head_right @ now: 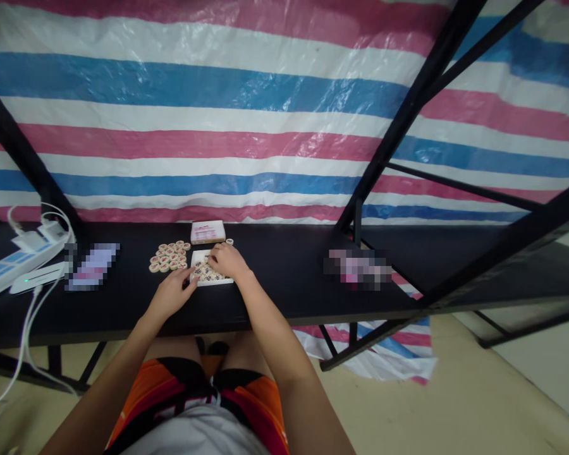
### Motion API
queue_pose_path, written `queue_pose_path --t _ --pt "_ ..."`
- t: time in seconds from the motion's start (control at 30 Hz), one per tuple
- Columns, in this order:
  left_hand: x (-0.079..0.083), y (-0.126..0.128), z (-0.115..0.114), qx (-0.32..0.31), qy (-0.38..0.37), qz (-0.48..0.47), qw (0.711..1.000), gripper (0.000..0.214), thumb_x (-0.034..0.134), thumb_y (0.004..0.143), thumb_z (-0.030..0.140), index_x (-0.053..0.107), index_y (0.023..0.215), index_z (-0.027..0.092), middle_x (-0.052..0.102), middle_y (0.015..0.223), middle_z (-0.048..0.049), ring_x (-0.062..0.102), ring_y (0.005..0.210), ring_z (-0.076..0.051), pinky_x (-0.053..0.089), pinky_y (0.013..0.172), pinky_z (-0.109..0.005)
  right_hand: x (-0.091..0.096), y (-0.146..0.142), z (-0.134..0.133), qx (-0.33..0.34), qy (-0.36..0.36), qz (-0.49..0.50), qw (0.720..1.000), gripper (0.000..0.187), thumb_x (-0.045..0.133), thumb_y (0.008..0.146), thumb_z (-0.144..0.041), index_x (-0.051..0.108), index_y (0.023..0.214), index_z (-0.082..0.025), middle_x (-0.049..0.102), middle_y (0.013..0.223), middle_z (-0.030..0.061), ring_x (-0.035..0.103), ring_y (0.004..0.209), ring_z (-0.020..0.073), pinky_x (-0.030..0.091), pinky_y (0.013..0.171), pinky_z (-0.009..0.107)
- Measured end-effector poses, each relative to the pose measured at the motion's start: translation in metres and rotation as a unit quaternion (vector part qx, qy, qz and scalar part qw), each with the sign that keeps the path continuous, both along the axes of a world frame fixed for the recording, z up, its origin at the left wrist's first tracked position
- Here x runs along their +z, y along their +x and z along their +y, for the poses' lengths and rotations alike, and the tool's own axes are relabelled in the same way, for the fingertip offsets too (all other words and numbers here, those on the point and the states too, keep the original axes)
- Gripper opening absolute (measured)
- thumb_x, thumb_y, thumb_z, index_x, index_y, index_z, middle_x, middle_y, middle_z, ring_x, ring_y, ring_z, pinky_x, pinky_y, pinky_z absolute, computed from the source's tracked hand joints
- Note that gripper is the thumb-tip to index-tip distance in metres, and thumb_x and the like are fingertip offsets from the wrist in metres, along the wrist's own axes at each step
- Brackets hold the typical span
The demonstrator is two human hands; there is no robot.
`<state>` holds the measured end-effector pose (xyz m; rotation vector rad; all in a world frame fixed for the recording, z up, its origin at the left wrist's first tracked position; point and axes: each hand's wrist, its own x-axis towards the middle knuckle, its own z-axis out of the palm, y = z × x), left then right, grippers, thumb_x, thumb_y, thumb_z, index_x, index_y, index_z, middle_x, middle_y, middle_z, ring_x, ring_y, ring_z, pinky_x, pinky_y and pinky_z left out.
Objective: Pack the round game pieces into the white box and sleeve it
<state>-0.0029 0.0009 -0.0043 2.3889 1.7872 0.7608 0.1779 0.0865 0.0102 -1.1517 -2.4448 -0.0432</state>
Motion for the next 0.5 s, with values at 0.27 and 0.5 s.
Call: queue_pose_path --t 0.27,0.5 --pt "0.001 0.0 -0.001 -0.003 -0.002 0.002 1.0 0.041 0.041 0.091 0.035 0.06 0.121 0.015 0.065 0.103 -0.0106 0.058 0.099 -0.023 0.046 0.086 -0.033 -0.001 0.001 0.002 0.061 -0.012 0.021 0.998 0.028 0.047 0.092 -0.025 0.07 0.082 -0.014 0.067 0.089 0.0068 0.056 0.087 0.015 0.036 0.087 0.028" --pt "0.0 0.0 0.0 0.005 -0.002 0.0 1.0 0.042 0.042 0.09 0.037 0.06 0.122 0.016 0.065 0.104 -0.0102 0.058 0.1 -0.024 0.046 0.087 -0.033 -0.011 0.017 0.016 -0.045 -0.029 0.153 0.987 0.033 0.036 0.096 -0.026 0.067 0.098 -0.017 0.065 0.096 0.0064 0.056 0.092 0.015 0.039 0.088 0.027"
